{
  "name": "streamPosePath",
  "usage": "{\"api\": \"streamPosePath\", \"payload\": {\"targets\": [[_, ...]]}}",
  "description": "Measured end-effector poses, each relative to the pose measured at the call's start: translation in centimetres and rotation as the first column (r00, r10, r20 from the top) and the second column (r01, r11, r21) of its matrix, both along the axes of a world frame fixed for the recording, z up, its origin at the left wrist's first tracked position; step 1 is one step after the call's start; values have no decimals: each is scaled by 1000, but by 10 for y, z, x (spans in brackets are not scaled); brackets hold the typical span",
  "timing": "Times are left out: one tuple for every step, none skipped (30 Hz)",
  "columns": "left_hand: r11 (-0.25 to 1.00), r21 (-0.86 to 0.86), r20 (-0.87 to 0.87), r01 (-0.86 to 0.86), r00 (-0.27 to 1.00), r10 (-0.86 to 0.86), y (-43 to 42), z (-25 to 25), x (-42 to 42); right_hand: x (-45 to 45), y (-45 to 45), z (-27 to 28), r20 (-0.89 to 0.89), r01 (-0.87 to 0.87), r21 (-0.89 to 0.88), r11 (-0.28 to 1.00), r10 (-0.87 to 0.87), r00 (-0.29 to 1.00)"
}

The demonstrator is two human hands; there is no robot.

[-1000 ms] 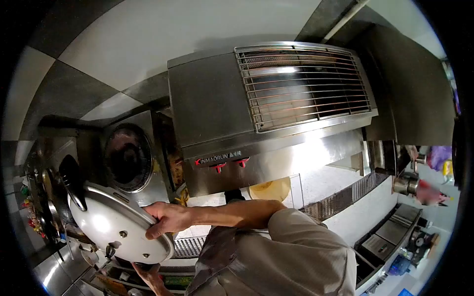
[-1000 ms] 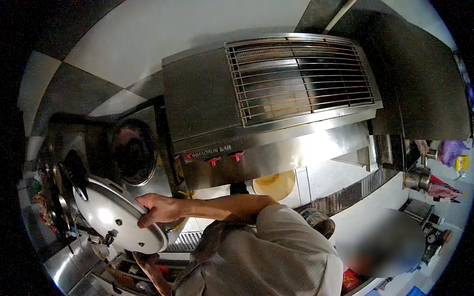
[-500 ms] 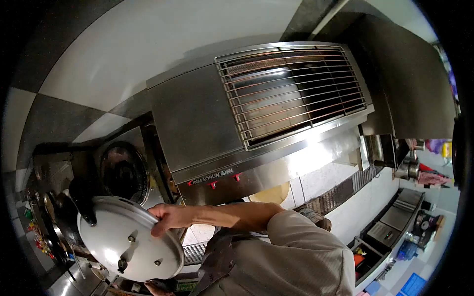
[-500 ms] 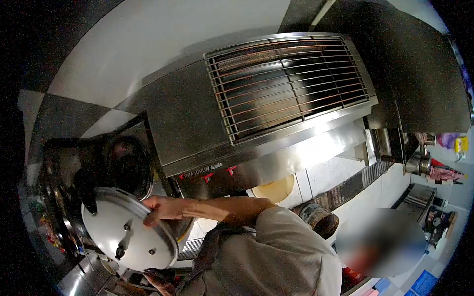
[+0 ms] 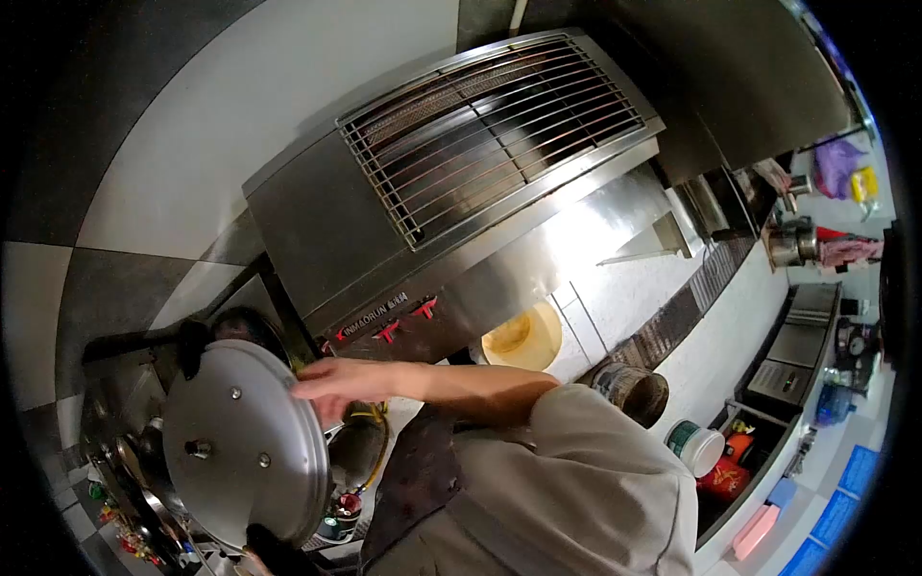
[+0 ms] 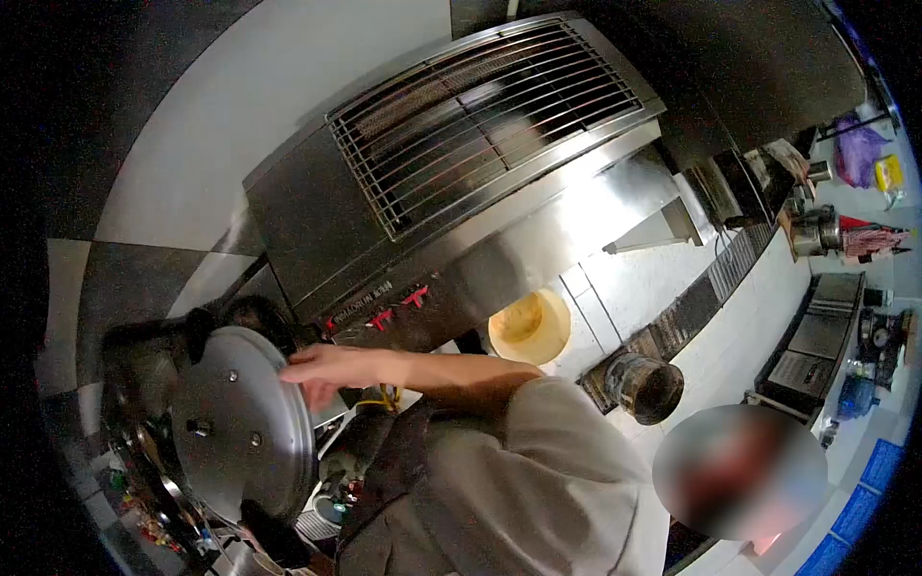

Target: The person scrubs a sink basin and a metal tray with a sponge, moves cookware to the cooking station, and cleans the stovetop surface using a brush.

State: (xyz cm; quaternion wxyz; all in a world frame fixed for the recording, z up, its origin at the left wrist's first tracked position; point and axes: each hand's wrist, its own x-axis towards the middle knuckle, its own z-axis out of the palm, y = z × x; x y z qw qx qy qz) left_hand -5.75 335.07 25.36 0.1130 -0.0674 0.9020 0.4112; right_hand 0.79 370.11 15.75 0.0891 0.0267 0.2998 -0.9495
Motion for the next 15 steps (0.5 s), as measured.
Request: {"api": "streamPosePath", "payload": {"targets": [[999,-31,-9,21,1000,-22,4,6,-2,27,11,2,27,-63,180,982,59,998],[998,-54,-13,40,999,-40,8,11,-5,55,18,-6,56,-28,259,966,14,998],[996,-77,-16,52,998,-54,12,14,-6,88,28,-19,84,-2,339,941,-28,996],[994,-95,-23,61,998,-63,14,16,-7,124,44,-30,208,38,267,963,-96,973],[992,-112,-23,64,997,-67,15,19,-9,159,64,-28,326,124,291,949,-220,919],[990,-123,-21,65,997,-68,16,21,-9,190,78,-49,407,271,280,921,-370,835],[989,-132,-23,62,998,-66,19,21,-9,216,87,-64,448,480,315,819,-574,685],[988,-142,-26,57,998,-62,21,22,-8,233,103,-77,476,621,312,719,-684,553],[988,-147,-26,55,998,-60,21,23,-7,238,114,-77,506,744,311,591,-766,397],[986,-158,-20,55,998,-59,25,24,-6,238,125,-79,510,825,276,494,-802,310],[984,-168,-16,57,998,-61,25,23,-5,238,136,-82,519,890,240,387,-826,219],[983,-177,-11,56,998,-59,24,24,-4,232,146,-88,475,926,167,339,-851,226],[981,-186,-6,58,998,-60,26,25,-3,228,153,-94,473,924,165,344,-850,232],[978,-199,0,60,998,-61,29,25,-2,221,161,-100,477,953,105,284,-855,202],[977,-206,0,56,998,-58,32,26,0,213,166,-100,485,974,43,222,-857,174]]}}
